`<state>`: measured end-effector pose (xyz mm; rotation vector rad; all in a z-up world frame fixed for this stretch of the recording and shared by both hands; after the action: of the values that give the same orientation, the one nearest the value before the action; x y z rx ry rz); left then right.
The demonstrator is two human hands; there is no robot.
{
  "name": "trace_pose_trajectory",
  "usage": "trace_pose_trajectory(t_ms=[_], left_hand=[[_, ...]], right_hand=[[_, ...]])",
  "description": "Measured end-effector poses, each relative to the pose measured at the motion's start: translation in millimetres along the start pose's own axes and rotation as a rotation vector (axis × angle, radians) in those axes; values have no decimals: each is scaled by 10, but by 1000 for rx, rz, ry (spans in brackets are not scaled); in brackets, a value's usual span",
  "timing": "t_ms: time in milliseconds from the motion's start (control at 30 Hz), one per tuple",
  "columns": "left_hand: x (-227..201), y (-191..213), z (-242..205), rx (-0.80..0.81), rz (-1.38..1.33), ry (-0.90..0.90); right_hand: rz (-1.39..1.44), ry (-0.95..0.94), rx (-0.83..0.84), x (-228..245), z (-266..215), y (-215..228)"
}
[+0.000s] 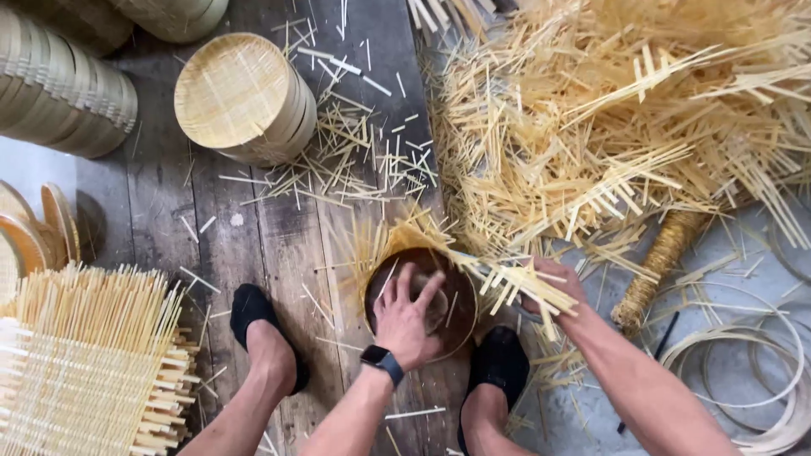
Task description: Weaving bamboo strips and trimming them with shears to manufacture a basket or lid.
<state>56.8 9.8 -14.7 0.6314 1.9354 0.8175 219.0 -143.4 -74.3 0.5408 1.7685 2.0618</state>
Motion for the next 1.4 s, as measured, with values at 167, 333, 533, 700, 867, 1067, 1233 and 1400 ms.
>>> trace_pose_trajectory(t_ms=[167,333,533,700,867,1067,1233,1400], left_hand=[[66,-78,39,-42,30,154],[108,-26,3,26,71,83],[78,-81,-74,-226,-114,274],[215,-82,-81,-180,-83,244],[12,90,-64,-238,-60,213],[225,-58,-63,-223,-47,300],[194,-12,-43,-189,-31,216],[246,-111,-63,-289,-83,285]], right_hand=[[-94,71,-112,6,-50,-44],[141,-69,119,-186,-137,-587],[122,-125,588,-383,-424,-899],[261,-92,215,-1,-72,-336],[490,-22,174,-224,-188,-623],[294,2,298,-30,-171,-638],[362,-26,214,-95,-231,-721],[287,12,187,-138,-204,-696]])
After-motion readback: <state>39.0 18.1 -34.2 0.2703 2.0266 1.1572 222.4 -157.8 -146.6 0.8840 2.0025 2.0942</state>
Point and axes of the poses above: each hand's wrist, its own z-axis towards the middle knuckle, its own y-axis out of the back of the hand, x = y × z, the point moved 6 cm from there along z, towards the middle knuckle, and after that the axes turned 1 degree about -z, right-handed, at the moved point
